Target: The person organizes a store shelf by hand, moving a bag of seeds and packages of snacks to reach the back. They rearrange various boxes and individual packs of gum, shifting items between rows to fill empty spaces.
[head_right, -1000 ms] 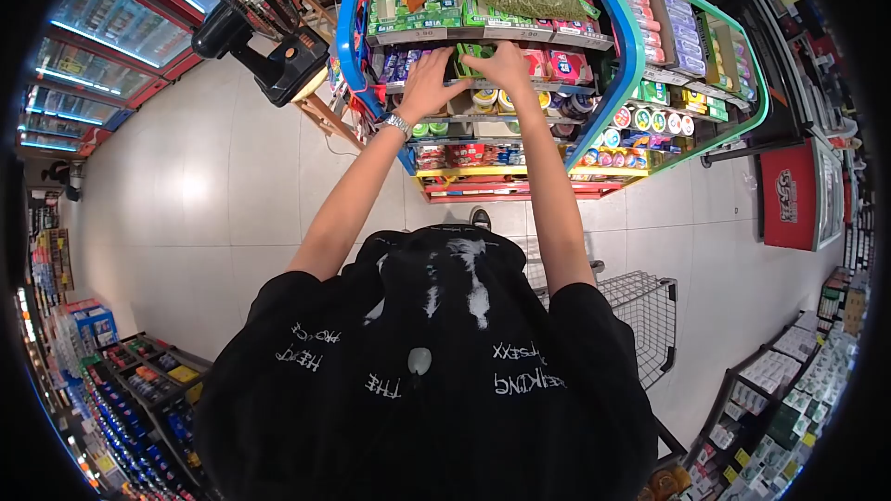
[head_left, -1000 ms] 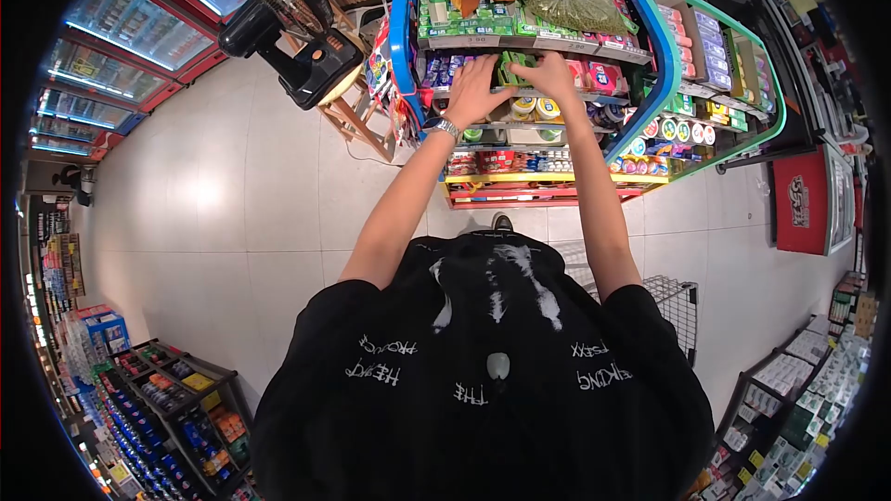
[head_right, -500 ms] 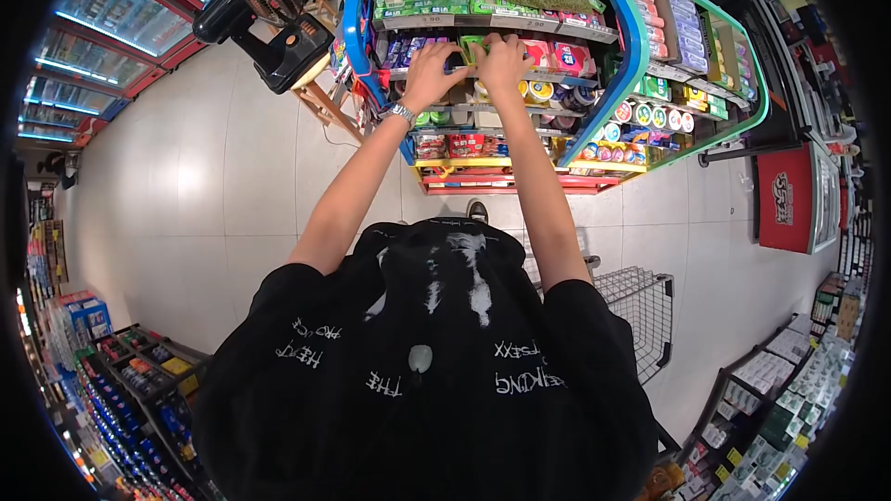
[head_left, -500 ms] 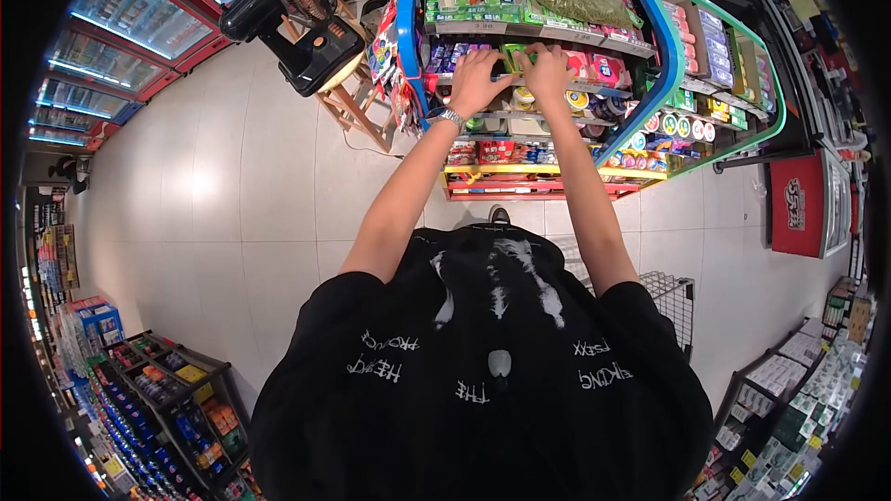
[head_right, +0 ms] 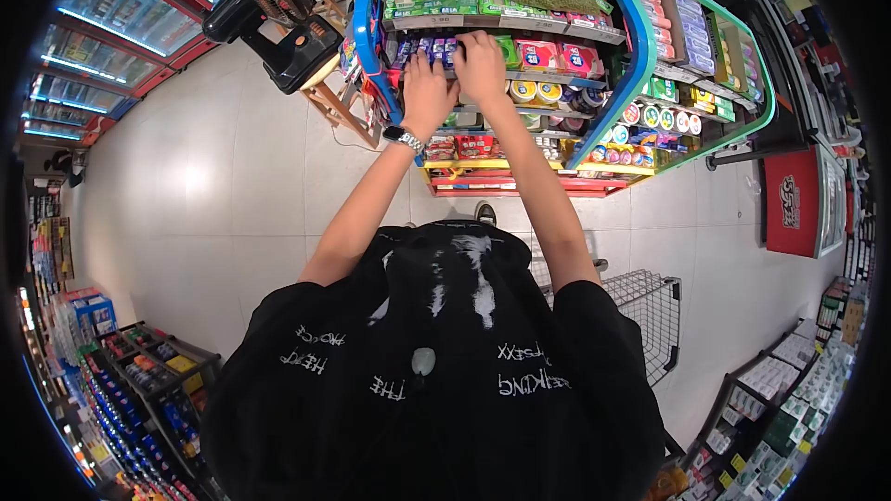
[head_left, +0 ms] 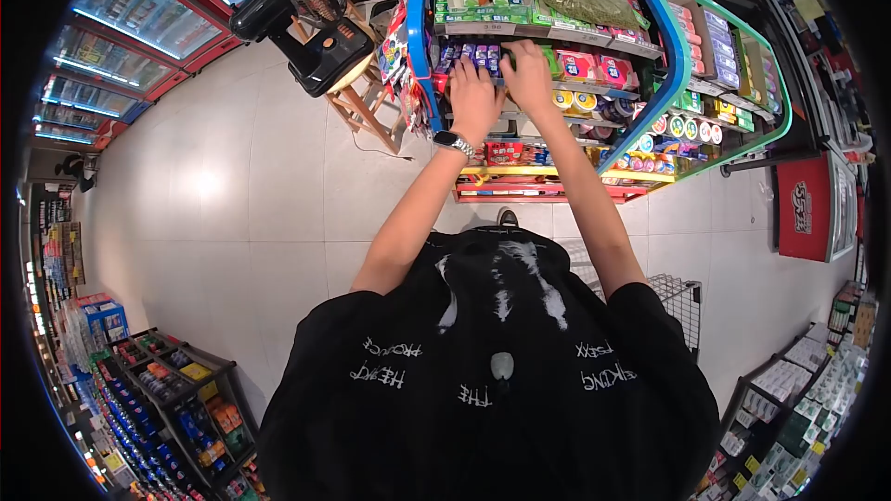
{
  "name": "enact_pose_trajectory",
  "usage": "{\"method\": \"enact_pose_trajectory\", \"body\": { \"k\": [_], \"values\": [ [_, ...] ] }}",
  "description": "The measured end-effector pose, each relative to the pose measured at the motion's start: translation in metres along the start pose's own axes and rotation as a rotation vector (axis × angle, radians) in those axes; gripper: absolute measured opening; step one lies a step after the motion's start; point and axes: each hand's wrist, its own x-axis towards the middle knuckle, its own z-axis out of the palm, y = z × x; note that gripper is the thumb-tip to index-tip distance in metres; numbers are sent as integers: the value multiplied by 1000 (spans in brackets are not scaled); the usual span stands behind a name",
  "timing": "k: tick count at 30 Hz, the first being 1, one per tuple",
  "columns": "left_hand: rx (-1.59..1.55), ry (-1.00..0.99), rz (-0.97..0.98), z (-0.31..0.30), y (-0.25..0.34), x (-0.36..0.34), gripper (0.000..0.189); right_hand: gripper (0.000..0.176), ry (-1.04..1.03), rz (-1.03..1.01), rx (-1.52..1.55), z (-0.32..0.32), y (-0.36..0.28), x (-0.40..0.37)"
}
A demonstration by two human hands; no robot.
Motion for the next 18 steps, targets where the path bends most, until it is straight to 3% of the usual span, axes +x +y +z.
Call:
{"method": "enact_pose_trajectory", "body": {
  "k": [1,5,8,11,13,18],
  "values": [
    [30,-4,14,0,1,-3,63,28,-36,44,173,6,-9,1],
    [-28,73,44,-8,6,-20,74,45,-224,218,122,28,-33,16],
    [-184,59,48,-26,6,-37,66,59,-413,296,24,47,-39,29],
    [-254,48,24,-46,9,-64,56,66,-530,230,-83,64,-40,35],
    [-315,-1,36,-48,10,-83,54,53,-566,198,-104,70,-51,37],
    [-364,-37,43,-43,2,-116,49,46,-626,181,-95,78,-55,40]
  ]
}}
